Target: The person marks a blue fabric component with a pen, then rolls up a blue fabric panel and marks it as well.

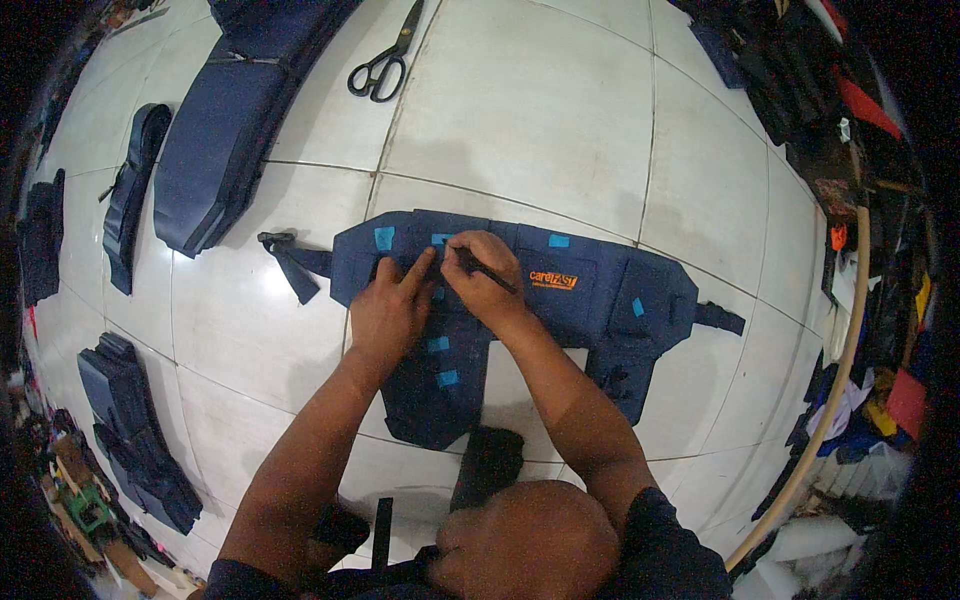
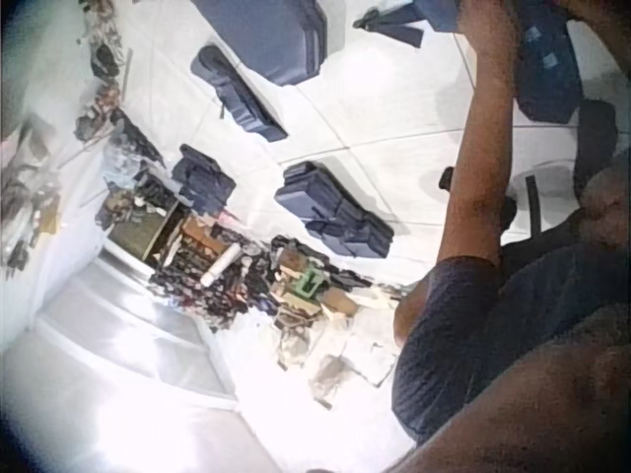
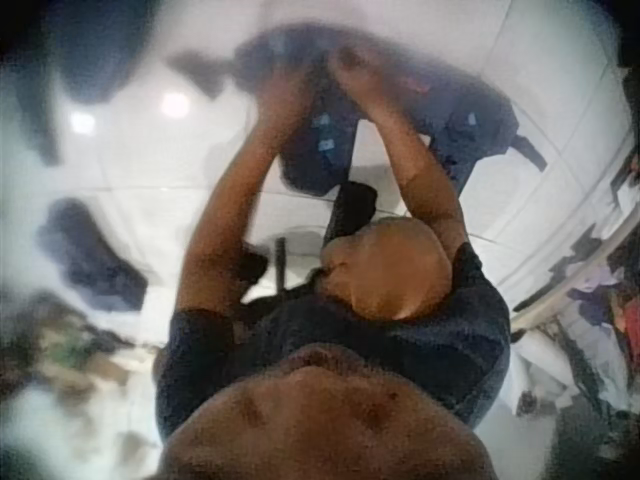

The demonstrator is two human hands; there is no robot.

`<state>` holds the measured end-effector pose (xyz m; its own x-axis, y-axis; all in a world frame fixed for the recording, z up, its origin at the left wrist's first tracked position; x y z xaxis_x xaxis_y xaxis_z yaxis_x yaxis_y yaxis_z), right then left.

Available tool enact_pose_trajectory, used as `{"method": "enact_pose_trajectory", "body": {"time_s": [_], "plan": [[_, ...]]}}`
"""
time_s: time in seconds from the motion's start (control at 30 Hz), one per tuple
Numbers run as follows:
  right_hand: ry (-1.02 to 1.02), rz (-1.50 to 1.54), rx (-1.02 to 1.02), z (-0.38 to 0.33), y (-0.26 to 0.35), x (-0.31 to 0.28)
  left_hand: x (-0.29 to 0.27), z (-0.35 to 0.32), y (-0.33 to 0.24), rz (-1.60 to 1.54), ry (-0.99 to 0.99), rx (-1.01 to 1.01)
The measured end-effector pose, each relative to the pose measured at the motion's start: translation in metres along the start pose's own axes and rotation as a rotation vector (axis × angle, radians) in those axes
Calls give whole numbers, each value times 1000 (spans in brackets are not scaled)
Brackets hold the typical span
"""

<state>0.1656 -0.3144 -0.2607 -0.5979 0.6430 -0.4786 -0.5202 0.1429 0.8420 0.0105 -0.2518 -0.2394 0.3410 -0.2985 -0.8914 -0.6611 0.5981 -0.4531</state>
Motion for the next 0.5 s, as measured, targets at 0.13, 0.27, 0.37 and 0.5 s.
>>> {"method": "enact_pose_trajectory", "body": {"time_s": [0.13,0.27,0.37,0.5], "plan": [[20,-46,-55,-1,-3,1,2,0,1,2,4,0],[26,-50,-73,0,-1,2,3,-1,2,-17,-18,3],[17,-50,-90,0,-1,4,2,0,2,-25,-16,-3],[17,-65,-133,0,-4,5,2,0,3,-47,-27,13]]}}
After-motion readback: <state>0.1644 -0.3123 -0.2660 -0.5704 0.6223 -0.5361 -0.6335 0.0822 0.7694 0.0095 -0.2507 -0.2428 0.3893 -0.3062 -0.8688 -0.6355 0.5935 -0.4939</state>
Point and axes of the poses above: each hand's wrist, its own z-axis towards the middle knuckle, its own x-axis out of the palm, y = z × x, the point moved 3 cm from there along z, towards the middle knuckle, and after that the axes turned 8 degrees about -y, right-handed, at the moved point
